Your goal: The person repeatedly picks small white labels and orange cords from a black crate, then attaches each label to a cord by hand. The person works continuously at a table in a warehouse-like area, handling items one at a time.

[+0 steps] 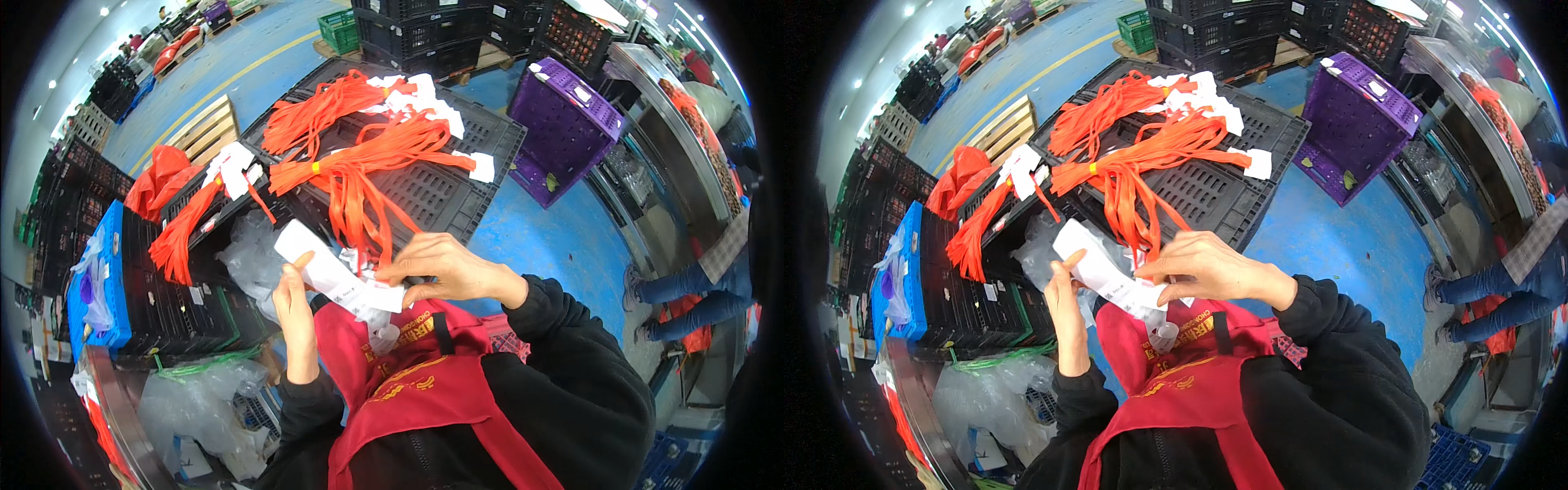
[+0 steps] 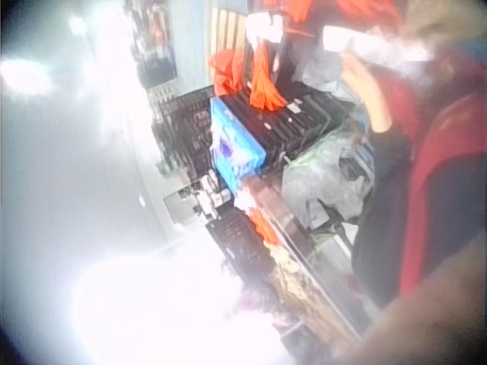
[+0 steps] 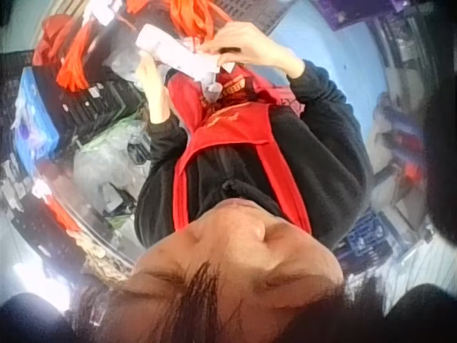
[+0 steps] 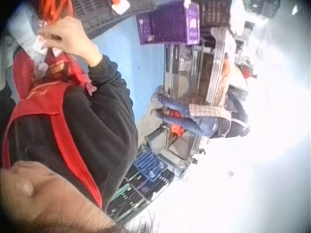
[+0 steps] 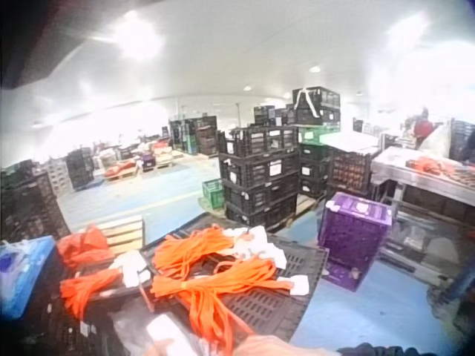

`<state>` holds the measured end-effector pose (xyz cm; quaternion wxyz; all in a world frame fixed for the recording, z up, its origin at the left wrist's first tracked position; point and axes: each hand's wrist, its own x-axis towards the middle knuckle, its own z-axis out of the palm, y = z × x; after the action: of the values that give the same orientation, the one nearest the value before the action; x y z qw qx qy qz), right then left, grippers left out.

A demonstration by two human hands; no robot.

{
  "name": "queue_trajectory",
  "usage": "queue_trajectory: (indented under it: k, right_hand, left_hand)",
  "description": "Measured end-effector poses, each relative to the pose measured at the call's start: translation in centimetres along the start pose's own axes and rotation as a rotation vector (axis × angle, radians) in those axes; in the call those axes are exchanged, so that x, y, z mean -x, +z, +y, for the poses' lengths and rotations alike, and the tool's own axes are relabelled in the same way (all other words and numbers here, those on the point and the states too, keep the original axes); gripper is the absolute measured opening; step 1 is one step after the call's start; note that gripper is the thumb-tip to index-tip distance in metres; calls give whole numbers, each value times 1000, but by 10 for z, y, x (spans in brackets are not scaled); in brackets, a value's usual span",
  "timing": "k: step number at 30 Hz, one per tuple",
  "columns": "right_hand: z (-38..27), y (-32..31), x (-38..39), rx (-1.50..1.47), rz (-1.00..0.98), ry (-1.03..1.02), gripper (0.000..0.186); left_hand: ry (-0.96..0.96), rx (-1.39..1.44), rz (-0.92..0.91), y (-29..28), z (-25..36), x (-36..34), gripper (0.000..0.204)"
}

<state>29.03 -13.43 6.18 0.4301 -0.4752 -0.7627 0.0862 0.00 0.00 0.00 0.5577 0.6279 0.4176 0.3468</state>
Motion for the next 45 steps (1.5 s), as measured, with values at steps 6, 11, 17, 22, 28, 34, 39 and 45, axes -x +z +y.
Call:
queue_trajectory:
  k: [6, 11, 17, 22, 28, 34, 39, 45]
  right_hand:
    - [91, -78, 26, 584, 301, 397, 38]
    - [151, -128, 43, 529, -22, 748, 50]
    - [152, -125, 45, 241, 344, 814, 18]
    - [114, -117, 28, 673, 526, 405, 10]
    - [46, -76, 2, -536, 454, 596, 19]
    - [15, -20, -9, -819, 152, 497, 39]
    - [16, 7, -10, -313, 309, 426, 24]
    - [18, 23, -15, -125, 481, 251, 18]
  left_hand:
    - [192, -37, 272, 40, 35, 27, 44]
    - [506, -95, 238, 47, 61, 61, 24]
    - [755, 53, -88, 50, 75, 68, 14]
    - [308, 107, -144, 62, 69, 54, 14]
    - [162, 429, -213, 81, 54, 37, 40]
    - [24, 344, -176, 74, 48, 27, 55]
    - [-11, 393, -140, 77, 48, 30, 53]
    - [66, 249, -144, 73, 45, 25, 21]
